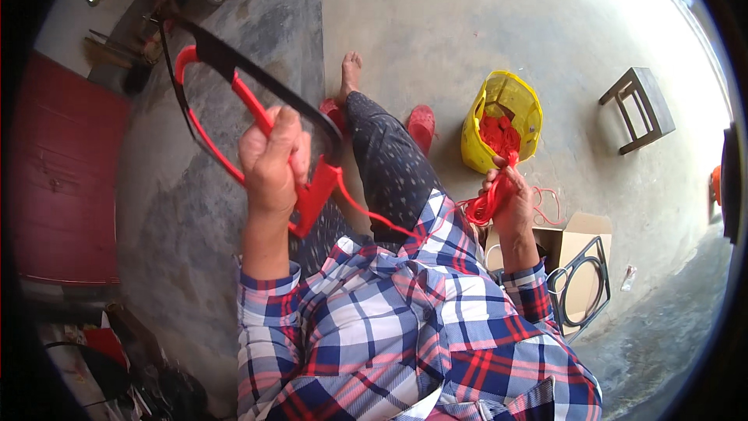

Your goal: The person is wrapping red plastic cord around a black chair frame component.

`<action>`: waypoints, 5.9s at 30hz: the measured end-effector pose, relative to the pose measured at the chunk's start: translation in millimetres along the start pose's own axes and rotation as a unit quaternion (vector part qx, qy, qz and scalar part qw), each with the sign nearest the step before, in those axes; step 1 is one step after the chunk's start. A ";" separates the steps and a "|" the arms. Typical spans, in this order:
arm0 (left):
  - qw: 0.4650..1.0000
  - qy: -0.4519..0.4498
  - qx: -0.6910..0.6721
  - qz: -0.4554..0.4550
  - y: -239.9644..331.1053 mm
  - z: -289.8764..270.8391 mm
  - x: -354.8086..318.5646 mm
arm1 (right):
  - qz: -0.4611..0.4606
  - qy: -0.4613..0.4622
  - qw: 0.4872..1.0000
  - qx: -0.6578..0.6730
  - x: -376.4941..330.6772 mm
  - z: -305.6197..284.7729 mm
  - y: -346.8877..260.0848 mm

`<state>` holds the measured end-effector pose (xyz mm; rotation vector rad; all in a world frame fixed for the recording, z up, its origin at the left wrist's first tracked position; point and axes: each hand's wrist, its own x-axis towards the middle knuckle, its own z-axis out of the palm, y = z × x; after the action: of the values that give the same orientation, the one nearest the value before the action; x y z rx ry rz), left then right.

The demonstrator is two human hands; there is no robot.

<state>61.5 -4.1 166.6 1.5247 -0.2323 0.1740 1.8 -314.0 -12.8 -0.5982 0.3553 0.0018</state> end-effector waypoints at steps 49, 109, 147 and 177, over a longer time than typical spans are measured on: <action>0.970 0.003 0.245 -0.004 -118.2 41.1 -4.7 | -0.126 -0.207 0.863 -0.442 -62.5 81.4 -102.1; 0.974 -0.050 0.220 0.003 -139.2 33.1 -33.7 | 0.193 -0.070 0.976 -0.065 -6.1 -21.5 6.7; 0.919 -0.109 -0.235 -0.298 -177.8 45.6 -26.5 | -0.114 -0.112 0.987 -0.014 -4.7 7.7 -89.6; 0.895 -0.123 -0.297 -0.309 -174.7 47.0 -26.9 | -0.018 -0.109 0.889 -0.444 1.0 79.1 25.9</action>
<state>78.3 -57.2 -7.6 0.9385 0.0160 -0.5589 25.8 -249.0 33.3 -1.5029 0.1037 0.2049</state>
